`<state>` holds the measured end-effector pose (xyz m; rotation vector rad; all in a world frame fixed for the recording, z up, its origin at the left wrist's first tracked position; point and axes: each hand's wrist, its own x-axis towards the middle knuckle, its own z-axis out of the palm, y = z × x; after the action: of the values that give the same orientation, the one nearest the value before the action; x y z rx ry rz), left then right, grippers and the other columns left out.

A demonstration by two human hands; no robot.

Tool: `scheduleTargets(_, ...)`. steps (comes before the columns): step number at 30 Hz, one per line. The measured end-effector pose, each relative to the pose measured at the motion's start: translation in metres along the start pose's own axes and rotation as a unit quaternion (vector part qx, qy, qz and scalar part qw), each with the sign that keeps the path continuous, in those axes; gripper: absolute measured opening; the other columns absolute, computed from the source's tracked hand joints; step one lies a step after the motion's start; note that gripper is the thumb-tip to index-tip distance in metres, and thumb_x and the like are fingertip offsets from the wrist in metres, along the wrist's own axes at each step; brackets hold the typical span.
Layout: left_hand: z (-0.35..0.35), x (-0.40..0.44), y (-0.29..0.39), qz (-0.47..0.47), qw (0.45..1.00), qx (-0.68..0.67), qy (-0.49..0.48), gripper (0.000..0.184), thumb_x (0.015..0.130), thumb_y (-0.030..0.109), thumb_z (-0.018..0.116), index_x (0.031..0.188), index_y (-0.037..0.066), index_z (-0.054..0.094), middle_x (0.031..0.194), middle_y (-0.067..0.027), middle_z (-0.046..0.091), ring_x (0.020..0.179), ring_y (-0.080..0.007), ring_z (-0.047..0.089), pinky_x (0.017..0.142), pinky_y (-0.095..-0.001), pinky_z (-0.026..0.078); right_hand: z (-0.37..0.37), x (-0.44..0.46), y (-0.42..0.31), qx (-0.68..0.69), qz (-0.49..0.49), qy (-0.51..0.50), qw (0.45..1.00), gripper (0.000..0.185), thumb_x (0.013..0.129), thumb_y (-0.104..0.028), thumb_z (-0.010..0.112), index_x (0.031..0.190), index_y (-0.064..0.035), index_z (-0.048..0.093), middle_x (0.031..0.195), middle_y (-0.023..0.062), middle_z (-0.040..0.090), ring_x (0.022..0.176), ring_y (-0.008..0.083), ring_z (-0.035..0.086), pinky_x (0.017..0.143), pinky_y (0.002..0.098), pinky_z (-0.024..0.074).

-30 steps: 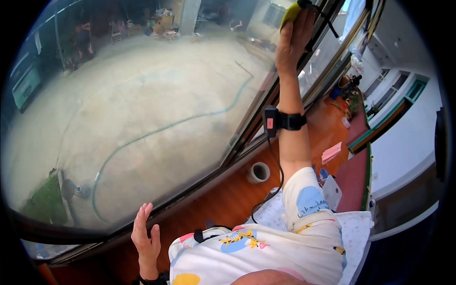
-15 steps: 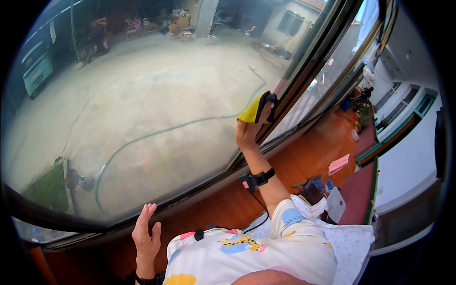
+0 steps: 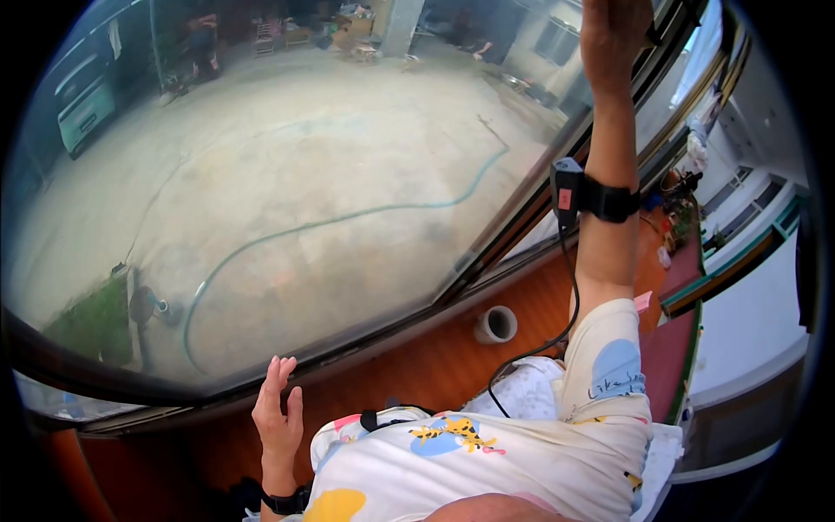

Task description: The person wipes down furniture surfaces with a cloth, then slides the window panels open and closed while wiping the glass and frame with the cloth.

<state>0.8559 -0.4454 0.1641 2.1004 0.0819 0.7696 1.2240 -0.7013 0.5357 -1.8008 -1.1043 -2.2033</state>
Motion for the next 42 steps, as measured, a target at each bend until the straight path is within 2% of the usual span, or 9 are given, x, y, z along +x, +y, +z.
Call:
scheduleTargets(7, -0.001, 0.012, 0.008, 0.013, 0.999, 0.000, -0.047, 0.052, 0.084, -0.006, 0.060, 0.133, 0.000, 0.048, 0.117, -0.0170, 0.065, 0.109, -0.0324, 0.063, 0.093, -0.0365, 0.050, -0.043, -0.257, -0.179, 0.126, 0.035, -0.138, 0.982, 0.074, 0.095, -0.051, 0.038, 0.147, 0.0004, 0.026, 0.153, 0.0283, 0.016, 0.141, 0.0498, 0.011, 0.108, 0.0662, 0.0051)
scheduleTargets(8, 0.001, 0.012, 0.009, 0.014, 0.999, 0.002, -0.044, 0.052, 0.084, -0.006, 0.060, 0.133, 0.000, 0.048, 0.117, -0.0170, 0.065, 0.109, -0.0324, 0.063, 0.093, -0.0365, 0.050, -0.056, -0.294, -0.211, 0.129, 0.114, -0.181, 0.968, 0.050, 0.094, -0.046, 0.042, 0.114, -0.0015, 0.055, 0.130, 0.0238, 0.041, 0.121, 0.0461, 0.034, 0.101, 0.0692, 0.0173)
scheduleTargets(11, 0.001, 0.009, 0.011, 0.028, 0.998, 0.014, -0.057, 0.052, 0.082, -0.004, 0.062, 0.132, 0.001, 0.049, 0.117, -0.0152, 0.066, 0.109, -0.0330, 0.062, 0.094, -0.0377, 0.049, -0.083, -0.375, -0.253, 0.155, 0.166, -0.306, 0.924, 0.046, 0.092, -0.041, 0.047, 0.112, -0.0001, 0.057, 0.126, 0.0256, 0.044, 0.120, 0.0476, 0.039, 0.109, 0.0667, 0.0144)
scheduleTargets(14, -0.006, -0.002, 0.007, 0.014, 0.997, 0.045, -0.053, 0.053, 0.082, -0.005, 0.062, 0.133, 0.000, 0.048, 0.117, -0.0159, 0.066, 0.109, -0.0326, 0.063, 0.094, -0.0378, 0.049, -0.073, -0.371, -0.229, 0.152, 0.195, -0.252, 0.936, 0.057, 0.093, -0.043, 0.046, 0.126, 0.0030, 0.049, 0.133, 0.0309, 0.038, 0.124, 0.0536, 0.035, 0.109, 0.0654, 0.0138)
scheduleTargets(16, -0.012, -0.010, 0.000, 0.011, 0.997, 0.057, -0.047, 0.054, 0.084, -0.005, 0.060, 0.136, 0.001, 0.046, 0.117, -0.0161, 0.065, 0.108, -0.0311, 0.063, 0.090, -0.0358, 0.050, -0.052, -0.315, -0.178, 0.127, 0.258, -0.174, 0.942, 0.077, 0.095, -0.049, 0.041, 0.145, 0.0057, 0.021, 0.150, 0.0341, 0.016, 0.137, 0.0552, 0.016, 0.111, 0.0607, 0.0119)
scheduleTargets(22, -0.009, -0.014, 0.000, 0.000, 0.998, 0.054, 0.014, 0.053, 0.086, -0.006, 0.057, 0.137, 0.001, 0.045, 0.118, -0.0174, 0.065, 0.108, -0.0309, 0.063, 0.090, -0.0351, 0.050, -0.015, -0.112, 0.014, -0.049, 0.127, -0.029, 0.990, 0.053, 0.101, -0.041, 0.027, 0.136, -0.0022, 0.039, 0.147, 0.0204, 0.034, 0.141, 0.0432, 0.020, 0.110, 0.0595, 0.0120)
scheduleTargets(30, -0.002, -0.008, 0.000, 0.005, 0.999, 0.016, 0.041, 0.050, 0.085, -0.006, 0.056, 0.134, -0.001, 0.046, 0.118, -0.0190, 0.065, 0.108, -0.0334, 0.063, 0.093, -0.0372, 0.049, -0.027, -0.196, -0.043, -0.019, 0.220, -0.052, 0.974, 0.062, 0.101, -0.042, 0.021, 0.149, -0.0023, 0.022, 0.155, 0.0186, 0.023, 0.143, 0.0410, 0.017, 0.113, 0.0551, 0.0084)
scheduleTargets(36, -0.010, -0.006, -0.001, 0.037, 0.997, 0.049, 0.050, 0.050, 0.086, -0.006, 0.055, 0.135, -0.002, 0.046, 0.118, -0.0183, 0.065, 0.108, -0.0339, 0.063, 0.091, -0.0370, 0.050, -0.032, -0.322, -0.087, 0.008, 0.315, -0.076, 0.946, 0.056, 0.102, -0.032, 0.027, 0.146, 0.0026, 0.025, 0.150, 0.0296, 0.023, 0.140, 0.0455, 0.019, 0.113, 0.0546, 0.0139)
scheduleTargets(42, 0.003, -0.027, -0.018, -0.047, 0.992, 0.057, 0.107, 0.054, 0.091, -0.004, 0.049, 0.144, 0.005, 0.039, 0.121, -0.0142, 0.063, 0.104, -0.0211, 0.062, 0.083, -0.0288, 0.048, -0.018, -0.181, 0.011, 0.021, 0.313, -0.022, 0.949, 0.035, 0.098, -0.018, 0.043, 0.123, 0.0068, 0.047, 0.138, 0.0330, 0.037, 0.130, 0.0490, 0.031, 0.110, 0.0533, 0.0223)
